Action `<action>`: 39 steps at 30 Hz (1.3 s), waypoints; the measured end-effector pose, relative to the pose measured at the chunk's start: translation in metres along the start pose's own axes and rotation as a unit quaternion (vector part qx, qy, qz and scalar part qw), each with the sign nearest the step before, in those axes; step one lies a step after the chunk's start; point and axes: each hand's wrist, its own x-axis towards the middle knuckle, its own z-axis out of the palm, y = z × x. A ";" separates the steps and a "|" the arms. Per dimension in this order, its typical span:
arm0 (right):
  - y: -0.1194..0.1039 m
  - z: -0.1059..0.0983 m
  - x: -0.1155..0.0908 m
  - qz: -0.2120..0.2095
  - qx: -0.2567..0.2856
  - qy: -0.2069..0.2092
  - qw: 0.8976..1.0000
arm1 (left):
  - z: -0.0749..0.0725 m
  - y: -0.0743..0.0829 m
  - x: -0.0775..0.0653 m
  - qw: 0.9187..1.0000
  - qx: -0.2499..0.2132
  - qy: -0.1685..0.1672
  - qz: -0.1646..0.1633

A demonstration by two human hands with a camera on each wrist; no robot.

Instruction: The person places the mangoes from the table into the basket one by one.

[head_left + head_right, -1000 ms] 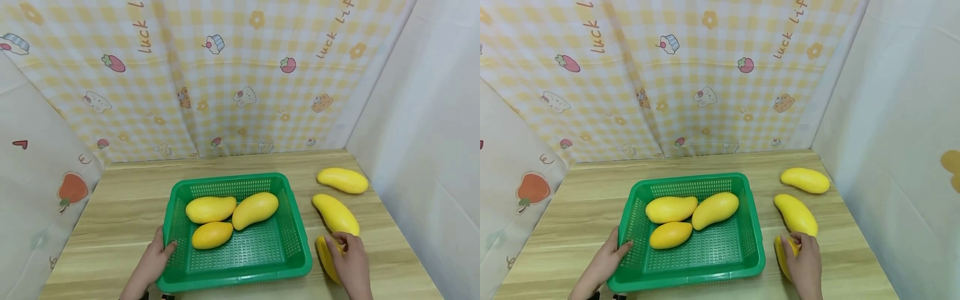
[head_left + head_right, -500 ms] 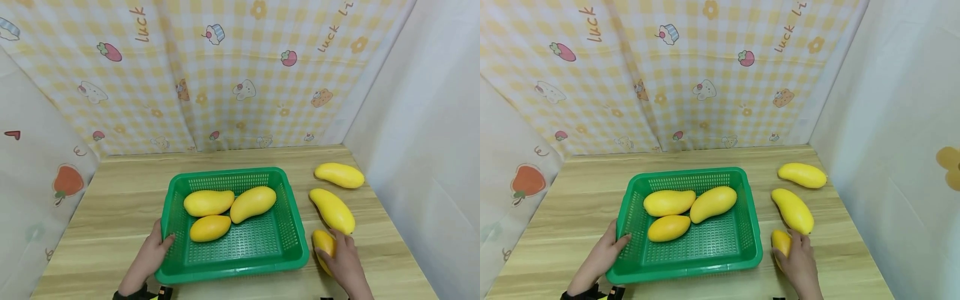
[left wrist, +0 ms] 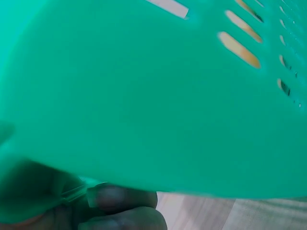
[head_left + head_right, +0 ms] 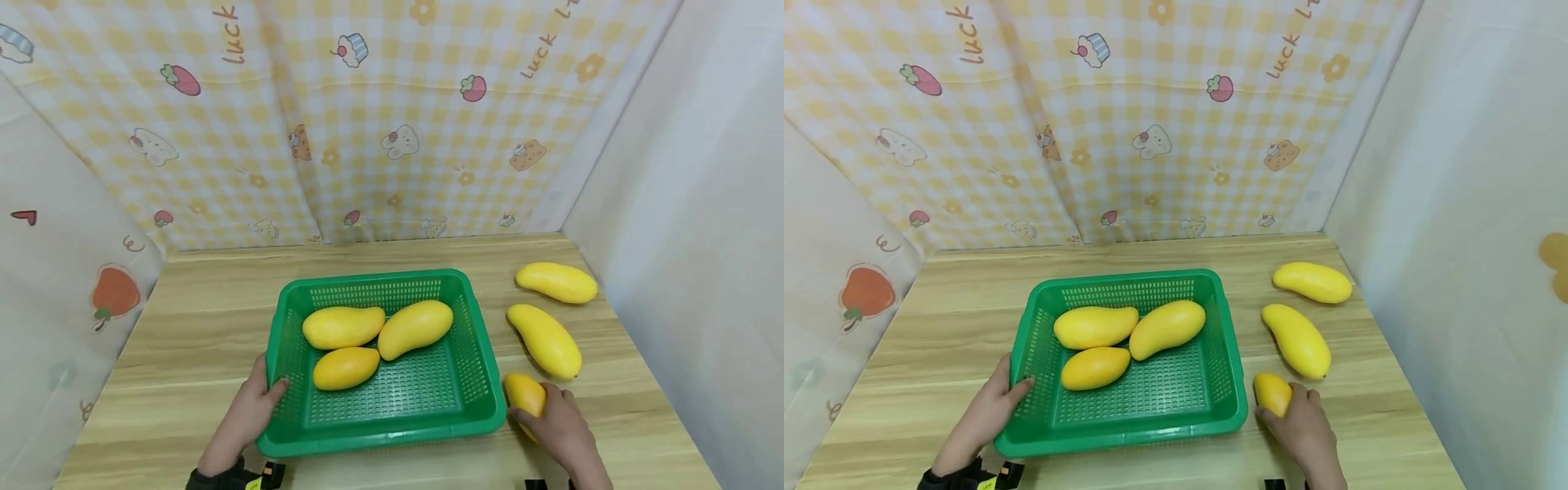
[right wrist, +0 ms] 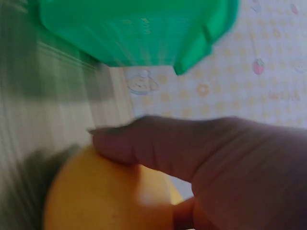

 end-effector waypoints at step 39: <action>-0.078 -0.045 -0.014 -0.284 -0.054 0.227 0.930 | 0.002 -0.002 0.000 0.999 -0.035 0.015 -0.001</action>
